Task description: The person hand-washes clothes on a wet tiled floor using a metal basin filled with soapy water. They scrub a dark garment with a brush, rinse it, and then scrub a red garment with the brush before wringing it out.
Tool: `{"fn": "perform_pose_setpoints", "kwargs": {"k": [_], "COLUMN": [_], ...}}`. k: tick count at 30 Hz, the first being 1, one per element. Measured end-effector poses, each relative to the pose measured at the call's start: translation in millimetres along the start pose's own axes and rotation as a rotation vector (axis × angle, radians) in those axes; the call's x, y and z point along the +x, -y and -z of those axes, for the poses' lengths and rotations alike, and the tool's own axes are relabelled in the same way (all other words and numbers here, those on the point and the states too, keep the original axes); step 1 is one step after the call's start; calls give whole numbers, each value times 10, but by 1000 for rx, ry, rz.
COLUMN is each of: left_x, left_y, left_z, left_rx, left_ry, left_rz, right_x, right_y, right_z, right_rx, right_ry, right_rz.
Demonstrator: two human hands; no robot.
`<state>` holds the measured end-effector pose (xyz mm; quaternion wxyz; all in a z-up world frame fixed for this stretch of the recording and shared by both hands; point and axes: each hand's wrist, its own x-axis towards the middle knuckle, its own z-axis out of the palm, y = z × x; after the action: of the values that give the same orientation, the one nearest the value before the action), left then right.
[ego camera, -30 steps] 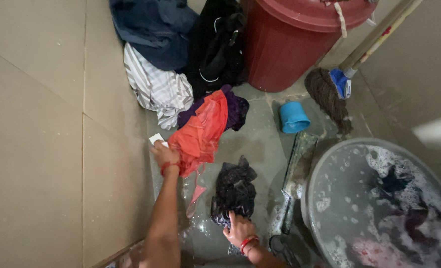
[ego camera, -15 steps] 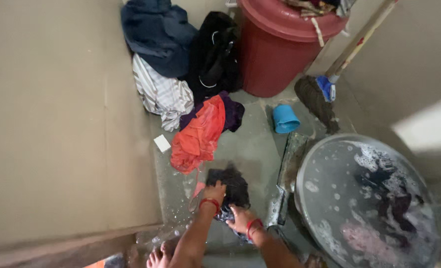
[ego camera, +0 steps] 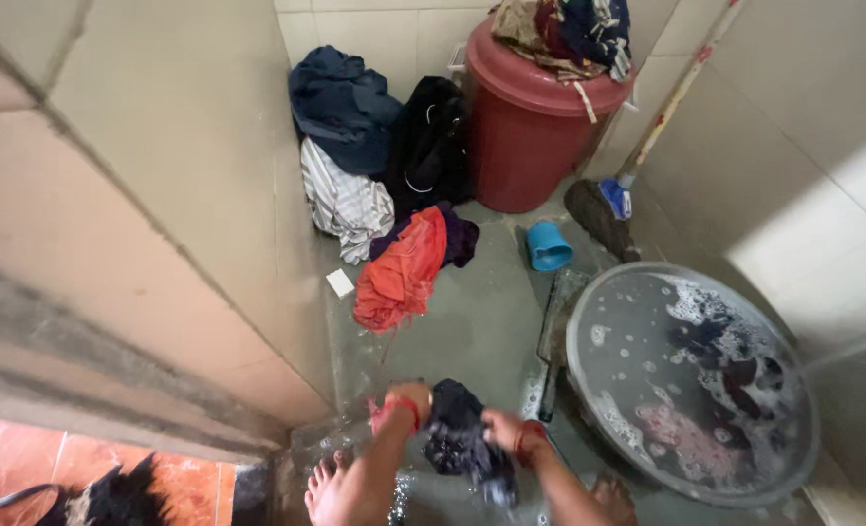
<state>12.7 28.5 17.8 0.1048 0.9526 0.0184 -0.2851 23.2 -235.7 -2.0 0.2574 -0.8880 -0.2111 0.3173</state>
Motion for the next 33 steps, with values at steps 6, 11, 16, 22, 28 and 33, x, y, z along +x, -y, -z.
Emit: {"fn": "perform_pose_setpoints", "kwargs": {"k": [6,11,16,22,28,33], "left_x": [-250,-670,-609,44,279,259], "left_y": [85,-141,-245,-340,-424,-13], "left_z": [1109,1503,1412,1040,516,187], "left_rx": [-145,-308,-503,-1260,-1568,-380], "left_ry": [-775,-571,-731,-291,218,-197], "left_rz": [-83,37,4,-140,-304,-62], "right_x": [-42,-149,38,-39,-1,-20], "right_y": [321,399,698,1168,827,461], "right_z": [1226,1632,944,606,541,82], "right_rx": [552,1012,756,1177,1217,482], "right_ry": [-581,-713,-365,-202,-353,-451], "right_rz": [58,252,233,258,110,14]}}
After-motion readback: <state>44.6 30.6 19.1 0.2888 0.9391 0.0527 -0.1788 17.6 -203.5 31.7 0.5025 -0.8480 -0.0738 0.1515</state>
